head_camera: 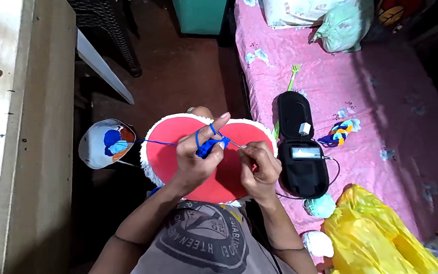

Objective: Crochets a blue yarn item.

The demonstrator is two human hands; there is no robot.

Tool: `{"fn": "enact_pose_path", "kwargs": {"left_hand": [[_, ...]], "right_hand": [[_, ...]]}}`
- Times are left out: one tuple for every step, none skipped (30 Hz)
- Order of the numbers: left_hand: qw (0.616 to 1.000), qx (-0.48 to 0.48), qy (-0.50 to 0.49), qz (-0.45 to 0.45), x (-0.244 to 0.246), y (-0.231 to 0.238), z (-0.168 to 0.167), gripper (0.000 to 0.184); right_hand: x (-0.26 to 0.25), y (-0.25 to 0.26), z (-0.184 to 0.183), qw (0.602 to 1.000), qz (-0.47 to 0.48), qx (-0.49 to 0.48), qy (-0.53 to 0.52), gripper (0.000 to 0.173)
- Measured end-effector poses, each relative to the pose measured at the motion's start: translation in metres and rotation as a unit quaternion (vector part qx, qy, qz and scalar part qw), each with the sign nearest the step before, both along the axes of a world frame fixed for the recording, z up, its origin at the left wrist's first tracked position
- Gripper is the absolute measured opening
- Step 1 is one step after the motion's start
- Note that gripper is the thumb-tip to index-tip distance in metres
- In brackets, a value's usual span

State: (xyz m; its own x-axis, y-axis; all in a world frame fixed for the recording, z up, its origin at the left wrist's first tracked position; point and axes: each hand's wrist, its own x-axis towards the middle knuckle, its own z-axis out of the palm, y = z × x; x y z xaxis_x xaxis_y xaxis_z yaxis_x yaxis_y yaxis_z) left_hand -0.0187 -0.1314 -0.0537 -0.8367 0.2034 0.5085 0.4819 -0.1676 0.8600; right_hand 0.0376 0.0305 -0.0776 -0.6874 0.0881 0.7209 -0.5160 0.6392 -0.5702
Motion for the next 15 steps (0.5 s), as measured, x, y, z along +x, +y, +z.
{"fn": "enact_pose_path", "kwargs": {"left_hand": [[1.0, -0.006, -0.005, -0.001, -0.001, -0.001, 0.002, 0.052], [1.0, -0.012, -0.011, -0.003, -0.002, -0.002, 0.003, 0.051], [1.0, -0.019, -0.019, -0.006, -0.003, -0.003, 0.005, 0.05], [0.999, -0.025, -0.028, -0.009, -0.003, -0.004, 0.005, 0.049], [0.999, -0.027, -0.034, -0.011, -0.004, -0.004, 0.006, 0.049], [0.999, -0.027, -0.038, -0.014, -0.004, -0.005, 0.005, 0.048], [0.999, -0.029, -0.04, -0.016, -0.005, -0.006, 0.005, 0.049], [0.999, -0.032, -0.039, -0.019, -0.006, -0.007, 0.004, 0.049], [0.999, -0.034, -0.035, -0.022, -0.006, -0.007, 0.003, 0.048], [0.999, -0.039, -0.028, -0.025, -0.007, -0.008, 0.003, 0.047], [0.998, -0.044, -0.017, -0.029, -0.008, -0.009, 0.004, 0.046], [0.998, -0.051, -0.006, -0.034, -0.009, -0.01, 0.004, 0.046], [0.998, -0.057, 0.0, -0.04, -0.009, -0.01, 0.005, 0.047], [0.997, -0.061, -0.001, -0.046, -0.01, -0.01, 0.005, 0.048], [0.997, -0.063, -0.008, -0.05, -0.01, -0.011, 0.004, 0.05]], "right_hand": [[0.0, 0.001, 0.0, 1.0, 0.002, 0.006, -0.001, 0.007], [0.0, 0.003, 0.0, 1.0, 0.008, 0.007, -0.005, 0.007], [0.0, 0.004, -0.001, 1.0, 0.017, 0.003, -0.01, 0.007], [-0.001, 0.005, -0.001, 0.999, 0.029, -0.008, -0.018, 0.008], [-0.001, 0.007, -0.001, 0.998, 0.044, -0.024, -0.031, 0.008], [-0.001, 0.008, 0.0, 0.996, 0.059, -0.039, -0.048, 0.008], [-0.001, 0.009, 0.0, 0.994, 0.071, -0.055, -0.064, 0.008], [0.0, 0.01, 0.0, 0.991, 0.083, -0.072, -0.08, 0.009], [0.0, 0.011, 0.001, 0.986, 0.097, -0.096, -0.099, 0.007], [0.001, 0.011, 0.002, 0.976, 0.116, -0.134, -0.128, 0.005], [0.003, 0.013, 0.004, 0.958, 0.139, -0.185, -0.167, 0.004], [0.003, 0.014, 0.006, 0.935, 0.161, -0.241, -0.205, 0.009], [0.003, 0.015, 0.007, 0.911, 0.178, -0.29, -0.233, 0.012], [0.003, 0.016, 0.008, 0.893, 0.191, -0.323, -0.249, 0.014], [0.003, 0.016, 0.007, 0.886, 0.194, -0.336, -0.255, 0.014]]}}
